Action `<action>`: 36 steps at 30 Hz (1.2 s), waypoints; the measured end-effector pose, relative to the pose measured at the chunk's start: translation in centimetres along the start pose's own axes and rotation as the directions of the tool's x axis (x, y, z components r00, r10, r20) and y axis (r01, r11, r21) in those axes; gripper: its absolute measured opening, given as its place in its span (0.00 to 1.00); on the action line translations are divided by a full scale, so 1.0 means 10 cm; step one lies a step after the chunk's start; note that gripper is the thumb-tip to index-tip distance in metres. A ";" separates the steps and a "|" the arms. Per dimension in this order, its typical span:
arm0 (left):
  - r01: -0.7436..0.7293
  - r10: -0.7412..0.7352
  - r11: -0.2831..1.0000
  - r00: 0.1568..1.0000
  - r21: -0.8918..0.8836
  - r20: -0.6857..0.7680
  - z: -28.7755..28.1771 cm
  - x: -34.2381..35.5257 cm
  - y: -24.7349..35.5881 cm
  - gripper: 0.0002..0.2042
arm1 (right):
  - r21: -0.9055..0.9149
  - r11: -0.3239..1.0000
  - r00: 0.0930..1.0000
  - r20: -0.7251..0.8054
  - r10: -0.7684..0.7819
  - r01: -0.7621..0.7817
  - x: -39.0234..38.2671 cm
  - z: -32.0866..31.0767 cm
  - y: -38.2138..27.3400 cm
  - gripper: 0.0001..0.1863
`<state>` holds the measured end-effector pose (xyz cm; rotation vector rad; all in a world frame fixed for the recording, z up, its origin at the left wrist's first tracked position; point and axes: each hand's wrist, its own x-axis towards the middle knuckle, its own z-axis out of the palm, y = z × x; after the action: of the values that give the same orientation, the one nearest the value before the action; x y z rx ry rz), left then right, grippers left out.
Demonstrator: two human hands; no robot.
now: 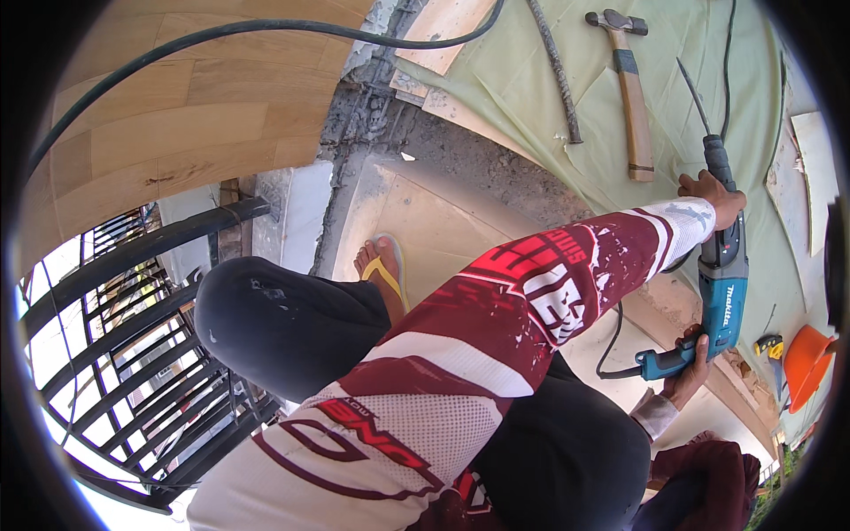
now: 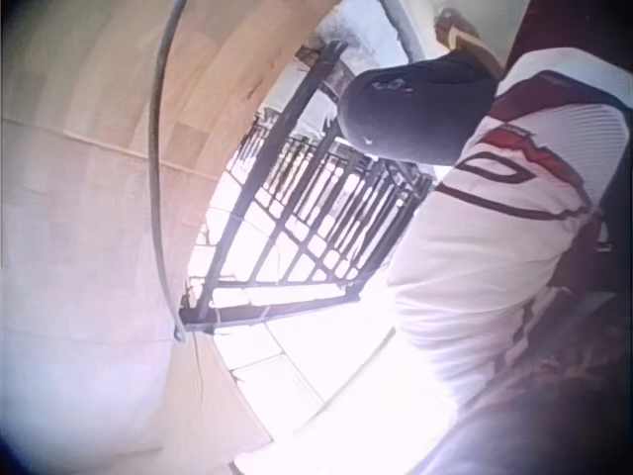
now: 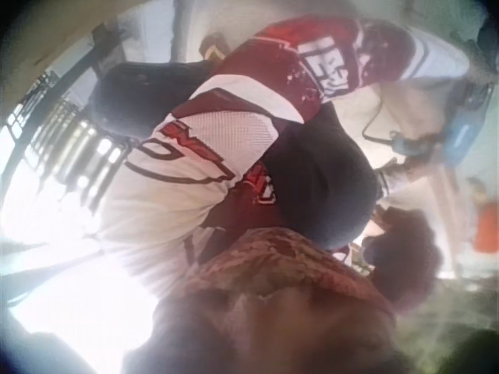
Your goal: The person uses a hammer and chisel to chip away at a concrete edge, then uses a reciprocating saw to cut along the same line. The person repeats chiseling and sawing to clear the area.
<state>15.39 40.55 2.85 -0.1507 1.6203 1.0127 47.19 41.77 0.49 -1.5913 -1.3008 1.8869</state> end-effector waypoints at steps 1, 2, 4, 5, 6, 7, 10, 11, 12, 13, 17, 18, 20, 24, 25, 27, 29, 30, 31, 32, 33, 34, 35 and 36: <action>0.003 -0.003 1.000 1.000 -0.013 0.018 0.04 0.06 0.06 0.39 | -0.016 0.999 0.999 -0.028 0.034 -0.034 0.11 -0.05 -0.03 0.27; 0.004 -0.003 1.000 0.999 -0.020 0.038 0.08 0.11 0.12 0.39 | -0.010 0.999 0.999 -0.013 -0.034 0.034 0.21 -0.09 -0.05 0.27; -0.049 0.055 0.994 0.997 -0.102 0.056 0.14 0.20 0.21 0.38 | -0.040 0.996 0.994 -0.073 -0.077 0.074 0.45 -0.12 -0.10 0.26; -0.054 0.056 0.996 0.998 -0.064 0.030 0.18 0.25 0.29 0.37 | -0.040 0.995 0.991 -0.091 -0.095 0.092 0.54 -0.12 -0.11 0.26; -0.082 0.083 0.991 0.997 -0.106 0.006 0.22 0.28 0.34 0.36 | -0.042 0.993 0.988 -0.108 -0.112 0.108 0.64 -0.11 -0.14 0.25; -0.102 0.100 0.985 0.995 -0.136 -0.021 0.26 0.30 0.41 0.35 | -0.037 0.989 0.985 -0.085 -0.147 0.144 0.73 -0.08 -0.15 0.25; -0.179 0.183 0.965 0.983 -0.190 0.002 0.28 0.43 0.55 0.34 | 0.068 0.992 0.985 -0.140 -0.096 0.106 0.92 0.11 -0.15 0.25; -0.200 0.207 0.959 0.978 -0.200 0.018 0.29 0.49 0.59 0.35 | 0.087 0.991 0.983 -0.162 -0.087 0.101 0.96 0.19 -0.13 0.25; -0.222 0.234 0.953 0.971 -0.205 0.037 0.28 0.55 0.63 0.35 | 0.124 0.983 0.986 -0.115 -0.122 0.136 1.00 0.28 -0.10 0.25; -0.238 0.246 0.953 0.969 -0.186 0.022 0.28 0.61 0.67 0.34 | 0.164 0.974 0.983 -0.129 -0.133 0.153 1.02 0.38 -0.05 0.25; -0.435 0.433 0.898 0.900 0.064 0.050 0.28 0.74 0.64 0.29 | 0.147 0.969 0.960 -0.229 -0.160 0.197 1.02 0.60 0.02 0.26; -0.514 0.522 0.847 0.853 0.137 -0.022 0.26 0.72 0.56 0.30 | 0.112 0.969 0.949 -0.253 -0.187 0.221 1.00 0.63 -0.01 0.26; -0.629 0.675 0.730 0.724 0.266 -0.142 0.15 0.65 0.32 0.27 | -0.006 0.984 0.946 -0.275 -0.172 0.177 0.95 0.66 -0.13 0.33; -0.471 0.871 0.453 0.414 0.757 -0.264 -0.61 0.74 -0.23 0.32 | -0.640 0.734 0.718 -0.398 -0.571 0.229 0.78 0.90 -0.44 0.33; -0.442 0.851 0.475 0.451 0.761 -0.270 -0.75 0.76 -0.30 0.36 | -0.718 0.662 0.621 -0.421 -0.661 0.217 0.71 1.02 -0.47 0.33; -0.345 0.863 0.440 0.418 0.829 -0.285 -0.95 0.80 -0.35 0.39 | -0.761 0.473 0.535 -0.198 -0.821 0.443 0.59 1.31 -0.53 0.30; -0.282 0.812 0.512 0.467 0.812 -0.350 -1.11 0.79 -0.30 0.39 | -0.659 0.451 0.626 0.038 -0.779 0.601 0.56 1.67 -0.54 0.27; -0.244 0.760 0.572 0.516 0.783 -0.395 -1.19 0.77 -0.26 0.38 | -0.615 0.459 0.671 0.160 -0.724 0.641 0.57 1.87 -0.54 0.28; -0.197 0.720 0.621 0.526 0.759 -0.453 -1.25 0.76 -0.23 0.38 | -0.564 0.486 0.702 0.261 -0.662 0.668 0.60 2.05 -0.52 0.28; -0.213 0.659 0.691 0.580 0.691 -0.480 -1.32 0.74 -0.21 0.38 | -0.551 0.451 0.693 0.384 -0.610 0.702 0.64 2.24 -0.51 0.28; -0.223 0.614 0.745 0.600 0.629 -0.513 -1.39 0.72 -0.20 0.37 | -0.519 0.405 0.651 0.496 -0.575 0.753 0.69 2.44 -0.49 0.29; -0.222 0.555 0.799 0.630 0.559 -0.543 -1.45 0.68 -0.25 0.37 | -0.530 0.386 0.650 0.531 -0.543 0.755 0.72 2.61 -0.47 0.31; -0.192 0.594 0.767 0.574 0.612 -0.564 -1.54 0.67 -0.27 0.36 | -0.535 0.366 0.644 0.563 -0.518 0.762 0.77 2.79 -0.44 0.33; -0.173 0.598 0.768 0.538 0.616 -0.595 -1.64 0.66 -0.31 0.35 | -0.567 0.298 0.628 0.575 -0.524 0.768 0.81 2.94 -0.41 0.35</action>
<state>2.88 30.29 -4.91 0.1956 2.7881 0.8651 16.83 37.77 -2.47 -0.7057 -2.6677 0.9999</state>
